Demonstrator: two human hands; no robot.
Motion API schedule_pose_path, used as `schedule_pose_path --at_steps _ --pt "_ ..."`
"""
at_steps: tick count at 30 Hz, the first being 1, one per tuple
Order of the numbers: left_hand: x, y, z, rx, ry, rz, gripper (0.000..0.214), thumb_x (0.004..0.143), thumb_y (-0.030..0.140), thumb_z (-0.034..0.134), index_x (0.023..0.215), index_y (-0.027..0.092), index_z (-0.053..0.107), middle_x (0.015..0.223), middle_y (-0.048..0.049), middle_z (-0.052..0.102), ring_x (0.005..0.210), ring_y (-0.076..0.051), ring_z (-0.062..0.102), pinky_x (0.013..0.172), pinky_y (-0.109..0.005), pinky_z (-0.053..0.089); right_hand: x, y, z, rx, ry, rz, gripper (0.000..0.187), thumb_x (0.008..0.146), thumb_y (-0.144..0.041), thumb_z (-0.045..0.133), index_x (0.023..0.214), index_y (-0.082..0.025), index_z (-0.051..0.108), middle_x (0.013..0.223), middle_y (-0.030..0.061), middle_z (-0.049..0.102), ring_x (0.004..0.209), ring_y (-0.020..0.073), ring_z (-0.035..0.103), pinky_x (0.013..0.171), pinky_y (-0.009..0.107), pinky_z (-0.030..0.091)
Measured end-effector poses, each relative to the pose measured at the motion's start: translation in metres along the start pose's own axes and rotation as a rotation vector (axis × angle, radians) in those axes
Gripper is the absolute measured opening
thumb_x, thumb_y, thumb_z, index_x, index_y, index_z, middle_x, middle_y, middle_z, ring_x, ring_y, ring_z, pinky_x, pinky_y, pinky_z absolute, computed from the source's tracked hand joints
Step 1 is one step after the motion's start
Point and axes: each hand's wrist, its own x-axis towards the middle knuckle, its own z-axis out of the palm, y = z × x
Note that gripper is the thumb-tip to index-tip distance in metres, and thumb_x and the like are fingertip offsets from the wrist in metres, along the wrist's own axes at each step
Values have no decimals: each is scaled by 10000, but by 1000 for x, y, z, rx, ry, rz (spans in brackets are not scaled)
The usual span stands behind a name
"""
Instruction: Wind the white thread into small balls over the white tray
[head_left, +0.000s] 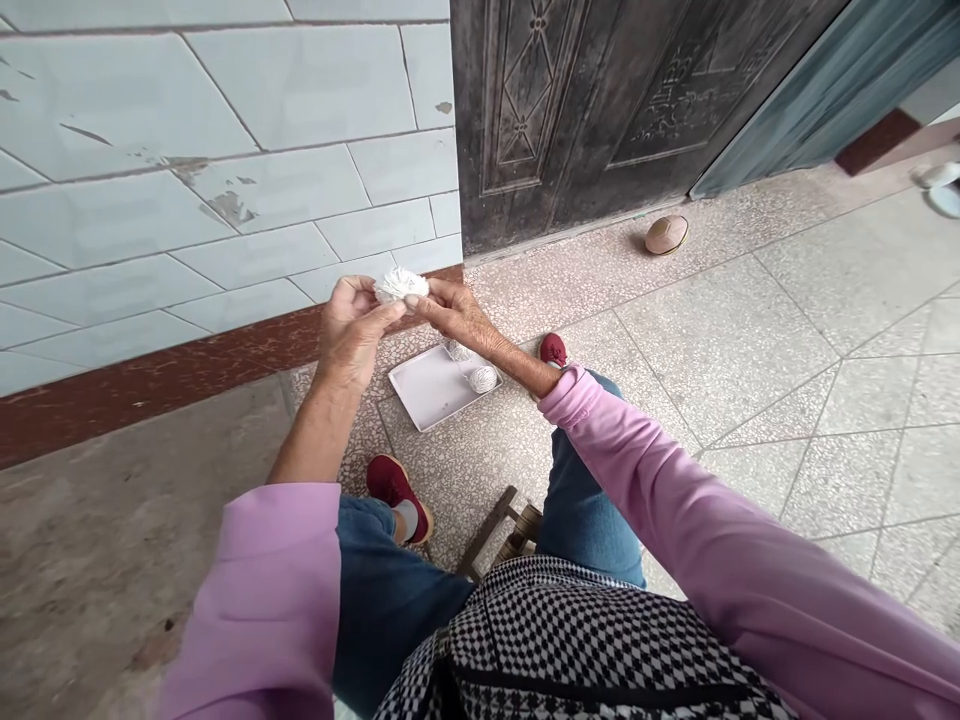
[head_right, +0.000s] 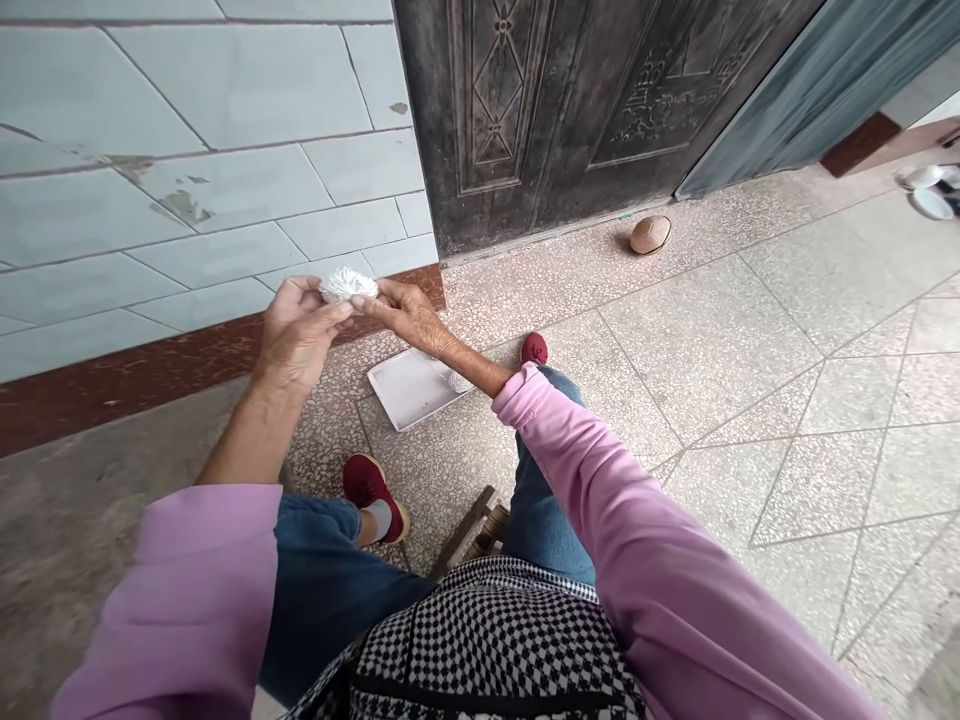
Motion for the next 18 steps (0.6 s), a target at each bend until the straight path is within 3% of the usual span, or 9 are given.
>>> schedule_pose_path --at_steps 5,9,15,18 --pt "-8 17 -7 190 -94 -49 594 712 459 1183 1169 240 872 1184 -110 908 987 -246 831 726 -285 681 4 -5 -9 -130 -51 -51 538 1163 -542 1007 888 -257 643 740 -55 440 790 185 430 701 330 336" --pt "-15 29 -5 312 -156 -62 595 680 485 1192 1129 191 939 1112 -127 916 953 -250 819 754 -312 703 5 3 -13 -125 -81 -53 607 1131 -538 1050 830 -257 604 731 -55 447 776 171 411 690 322 335" --pt "-19 29 3 261 -68 -85 511 657 421 1154 1031 196 890 1024 -100 883 896 -243 812 719 -315 728 1 13 -10 12 -133 19 419 1183 -524 994 1063 -251 699 697 -92 498 681 151 396 637 299 341" --pt "-16 27 3 242 26 -92 472 651 382 1147 984 207 863 979 -86 866 838 -220 793 659 -280 714 0 18 -2 -13 -115 36 280 1253 -396 881 1142 -243 675 730 -89 570 677 157 463 672 297 402"
